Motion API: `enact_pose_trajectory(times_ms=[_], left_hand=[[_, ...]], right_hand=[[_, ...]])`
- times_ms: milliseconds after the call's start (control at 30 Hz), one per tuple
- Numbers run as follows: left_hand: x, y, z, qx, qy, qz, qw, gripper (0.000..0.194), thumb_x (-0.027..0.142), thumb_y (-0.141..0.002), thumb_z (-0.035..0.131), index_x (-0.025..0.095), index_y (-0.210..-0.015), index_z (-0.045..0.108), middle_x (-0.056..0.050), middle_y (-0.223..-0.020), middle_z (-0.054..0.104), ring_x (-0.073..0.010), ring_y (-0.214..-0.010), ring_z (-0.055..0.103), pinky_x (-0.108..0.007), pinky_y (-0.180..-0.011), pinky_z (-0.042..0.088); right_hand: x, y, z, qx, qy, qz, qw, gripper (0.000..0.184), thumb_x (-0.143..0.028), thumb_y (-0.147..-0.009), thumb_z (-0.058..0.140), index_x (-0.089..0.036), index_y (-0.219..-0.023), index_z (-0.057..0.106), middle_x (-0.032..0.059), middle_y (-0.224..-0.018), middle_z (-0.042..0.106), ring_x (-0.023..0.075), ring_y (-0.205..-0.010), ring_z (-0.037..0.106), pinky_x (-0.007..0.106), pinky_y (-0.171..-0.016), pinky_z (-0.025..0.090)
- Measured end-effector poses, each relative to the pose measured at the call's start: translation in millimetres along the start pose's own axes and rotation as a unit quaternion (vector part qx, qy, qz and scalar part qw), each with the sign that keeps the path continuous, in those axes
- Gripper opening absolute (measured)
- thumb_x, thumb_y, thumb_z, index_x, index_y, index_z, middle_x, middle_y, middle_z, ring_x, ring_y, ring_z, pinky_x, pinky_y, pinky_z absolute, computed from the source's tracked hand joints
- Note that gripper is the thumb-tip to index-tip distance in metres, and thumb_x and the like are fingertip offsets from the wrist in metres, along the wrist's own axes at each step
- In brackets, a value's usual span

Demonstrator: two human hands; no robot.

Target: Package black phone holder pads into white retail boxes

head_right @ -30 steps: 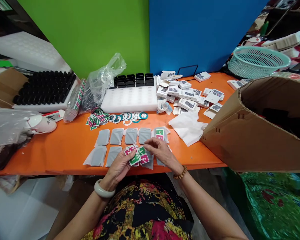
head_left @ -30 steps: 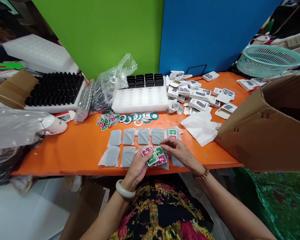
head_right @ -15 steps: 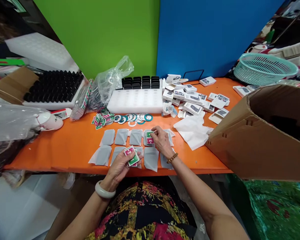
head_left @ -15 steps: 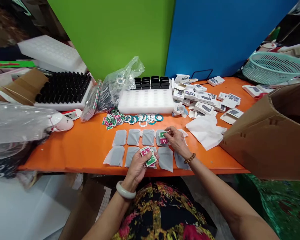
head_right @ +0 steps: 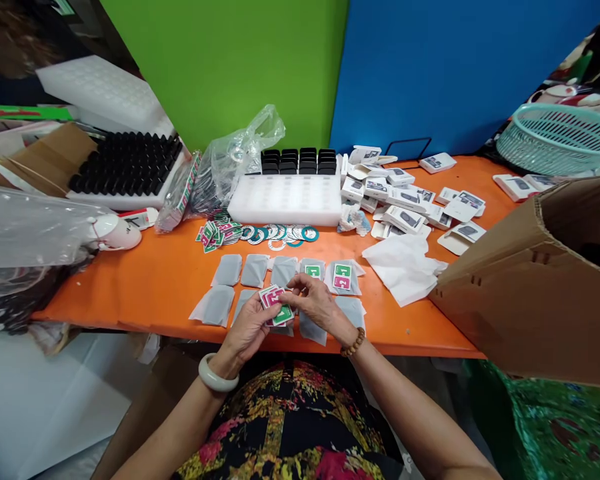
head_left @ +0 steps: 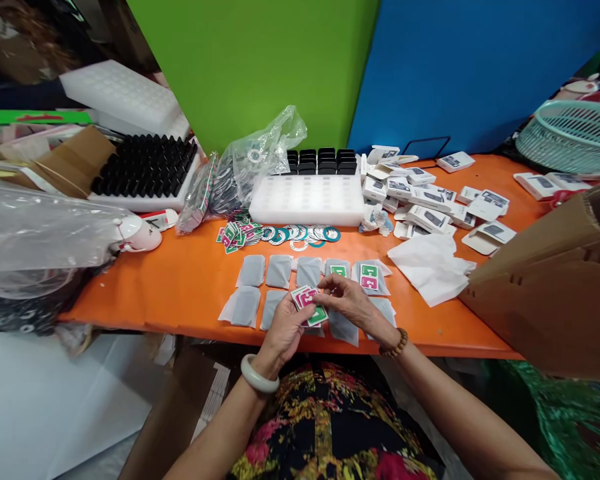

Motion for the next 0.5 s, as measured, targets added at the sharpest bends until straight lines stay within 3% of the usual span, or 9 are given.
enact_pose_trajectory(times_ms=[100,233,400,500], left_hand=[[1,-1,-6.7,0.033,-0.031,0.034,0.998,0.048,0.021,-0.051,0.088,0.012,-0.089,0.062,-0.002,-0.08,0.069,-0.0115,-0.065,0.064,-0.022,-0.057,0.057],[3,-1,-16.5,0.062,-0.063,0.034,0.996,0.048,0.026,-0.051,0.088,0.012,-0.089,0.062,-0.001,-0.075,0.068,-0.0128,-0.06,0.063,-0.023,-0.048,0.056],[8,1,-23.3,0.042,-0.028,0.027,0.998,0.045,0.034,-0.06,0.084,0.014,-0.092,0.061,-0.004,-0.083,0.071,-0.0169,-0.071,0.069,-0.025,-0.058,0.059],[9,2,-31.2,0.063,-0.018,0.013,0.998,0.05,0.036,-0.056,0.086,0.014,-0.092,0.059,-0.004,-0.078,0.071,-0.0183,-0.068,0.069,-0.025,-0.054,0.058]], right_hand=[[5,-2,11,-0.019,-0.076,0.027,0.997,0.03,-0.042,-0.067,0.075,-0.02,-0.075,0.057,-0.0049,-0.062,0.051,0.01,-0.055,0.046,0.024,-0.052,0.038],[3,-5,16,-0.013,-0.102,0.023,0.994,0.029,-0.04,-0.067,0.074,-0.019,-0.067,0.054,-0.0041,-0.063,0.05,0.0091,-0.057,0.043,0.023,-0.053,0.035],[0,-12,11,0.009,-0.098,0.018,0.995,0.028,-0.042,-0.071,0.07,-0.019,-0.07,0.052,-0.0039,-0.063,0.05,0.0093,-0.055,0.042,0.023,-0.052,0.036],[1,-25,2,0.02,-0.084,0.024,0.996,0.029,-0.042,-0.07,0.069,-0.02,-0.069,0.05,-0.0051,-0.059,0.047,0.0088,-0.051,0.041,0.023,-0.049,0.034]])
Point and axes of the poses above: each hand's wrist, its own y-axis away from the middle knuckle, its own z-axis out of the palm, x = y × z, the point moved 6 cm from there along -y, towards the middle knuckle
